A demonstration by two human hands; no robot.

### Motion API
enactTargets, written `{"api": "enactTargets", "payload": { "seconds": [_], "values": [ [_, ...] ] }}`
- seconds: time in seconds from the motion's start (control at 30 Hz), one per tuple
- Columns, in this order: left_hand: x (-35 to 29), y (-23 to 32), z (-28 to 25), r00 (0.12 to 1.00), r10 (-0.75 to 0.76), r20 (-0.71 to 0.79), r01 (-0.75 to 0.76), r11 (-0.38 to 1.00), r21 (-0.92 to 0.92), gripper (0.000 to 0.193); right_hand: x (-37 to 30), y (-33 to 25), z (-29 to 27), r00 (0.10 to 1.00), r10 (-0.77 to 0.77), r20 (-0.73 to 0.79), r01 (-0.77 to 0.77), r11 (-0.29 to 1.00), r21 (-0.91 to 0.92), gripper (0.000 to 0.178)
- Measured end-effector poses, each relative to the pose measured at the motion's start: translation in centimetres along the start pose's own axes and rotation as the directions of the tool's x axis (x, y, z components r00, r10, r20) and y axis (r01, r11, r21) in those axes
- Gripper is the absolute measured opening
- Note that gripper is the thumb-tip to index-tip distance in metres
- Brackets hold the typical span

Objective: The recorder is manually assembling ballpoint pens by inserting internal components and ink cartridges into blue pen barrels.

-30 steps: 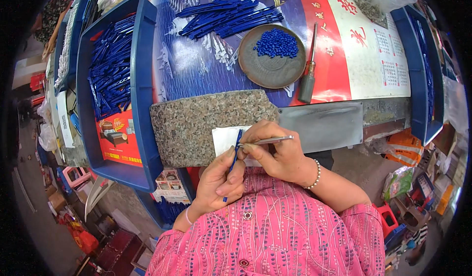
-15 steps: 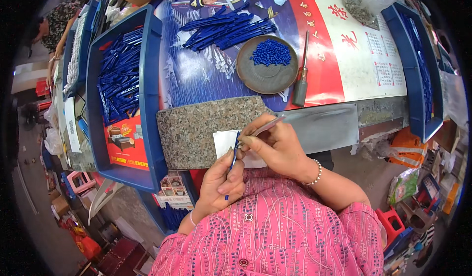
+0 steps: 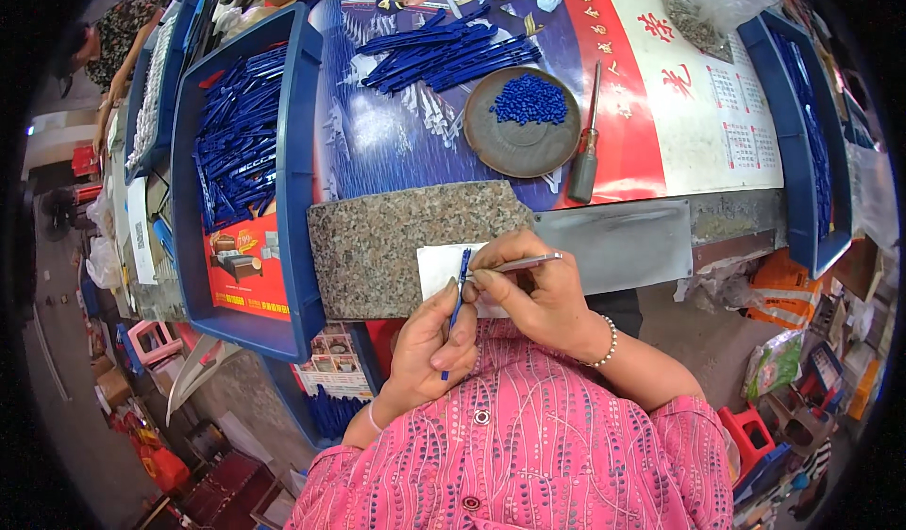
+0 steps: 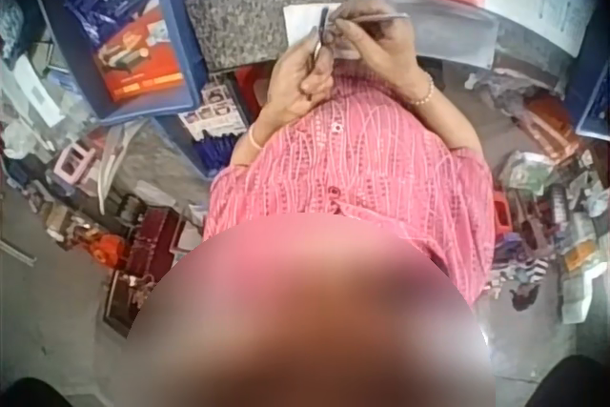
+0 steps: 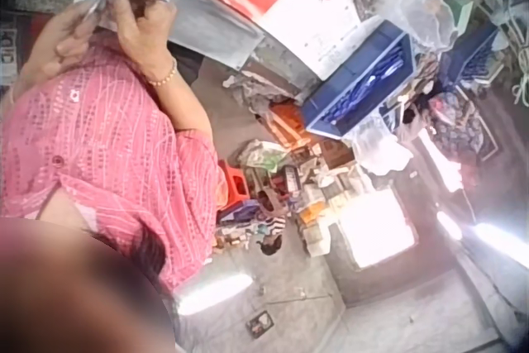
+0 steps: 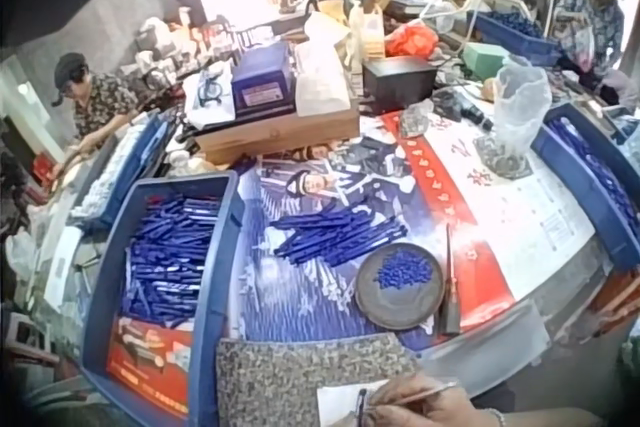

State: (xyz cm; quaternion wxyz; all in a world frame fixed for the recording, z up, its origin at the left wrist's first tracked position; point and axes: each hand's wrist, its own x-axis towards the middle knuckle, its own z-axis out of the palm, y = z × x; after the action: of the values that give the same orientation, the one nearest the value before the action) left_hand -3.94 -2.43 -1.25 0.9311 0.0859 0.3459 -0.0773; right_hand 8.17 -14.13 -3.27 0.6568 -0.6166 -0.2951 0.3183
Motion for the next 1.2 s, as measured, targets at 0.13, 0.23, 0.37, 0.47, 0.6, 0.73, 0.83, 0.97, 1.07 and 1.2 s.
{"api": "enactTargets", "payload": {
  "seconds": [0.13, 0.23, 0.37, 0.47, 0.6, 0.73, 0.83, 0.97, 1.07, 1.2],
  "values": [
    [0.0, 0.0, 0.1, 1.0, -0.012, 0.01, 0.011, 1.0, 0.008, 0.028, -0.1, -0.3, 0.1, 0.998, -0.036, -0.06, 0.043, 0.993, 0.113, 0.015],
    [0.0, -0.1, 0.1, 1.0, 0.006, 0.011, -0.007, 1.0, 0.028, 0.029, 0.0, -0.5, 0.1, 0.995, -0.089, -0.034, 0.09, 0.996, 0.027, 0.014],
    [0.1, -0.4, 0.0, 0.999, 0.034, 0.038, -0.036, 0.998, 0.048, 0.029, -0.3, -1.1, 0.1, 0.994, -0.092, -0.052, 0.092, 0.996, -0.006, 0.013],
    [-0.1, -0.4, 0.4, 0.998, 0.07, -0.007, -0.068, 0.985, 0.161, 0.028, -0.7, -0.9, -0.1, 0.993, -0.106, -0.046, 0.103, 0.993, -0.06, 0.014],
    [-0.3, -0.5, 0.9, 0.993, 0.115, 0.004, -0.113, 0.967, 0.227, 0.027, -1.0, -1.0, -0.2, 0.982, -0.181, -0.046, 0.172, 0.973, -0.154, 0.016],
    [-1.0, -0.6, 1.4, 0.986, 0.16, 0.035, -0.162, 0.912, 0.377, 0.027, -1.5, -1.3, -0.1, 0.972, -0.225, -0.072, 0.213, 0.966, -0.145, 0.017],
    [-1.1, -0.6, 1.2, 0.99, 0.131, 0.06, -0.144, 0.934, 0.329, 0.028, -1.7, -1.6, 0.0, 0.957, -0.274, -0.098, 0.259, 0.956, -0.137, 0.017],
    [-1.3, -0.6, 1.2, 0.995, 0.034, 0.097, -0.05, 0.984, 0.172, 0.031, -2.1, -2.1, -0.1, 0.946, -0.302, -0.116, 0.291, 0.951, -0.107, 0.018],
    [-1.3, -0.8, 1.1, 0.994, 0.006, 0.108, -0.02, 0.992, 0.125, 0.033, -2.4, -2.2, -0.1, 0.944, -0.313, -0.102, 0.301, 0.946, -0.117, 0.018],
    [-1.5, -1.0, 1.3, 0.996, 0.01, 0.094, -0.025, 0.988, 0.151, 0.032, -2.6, -2.1, -0.1, 0.944, -0.315, -0.098, 0.305, 0.946, -0.108, 0.018]
  ]
}}
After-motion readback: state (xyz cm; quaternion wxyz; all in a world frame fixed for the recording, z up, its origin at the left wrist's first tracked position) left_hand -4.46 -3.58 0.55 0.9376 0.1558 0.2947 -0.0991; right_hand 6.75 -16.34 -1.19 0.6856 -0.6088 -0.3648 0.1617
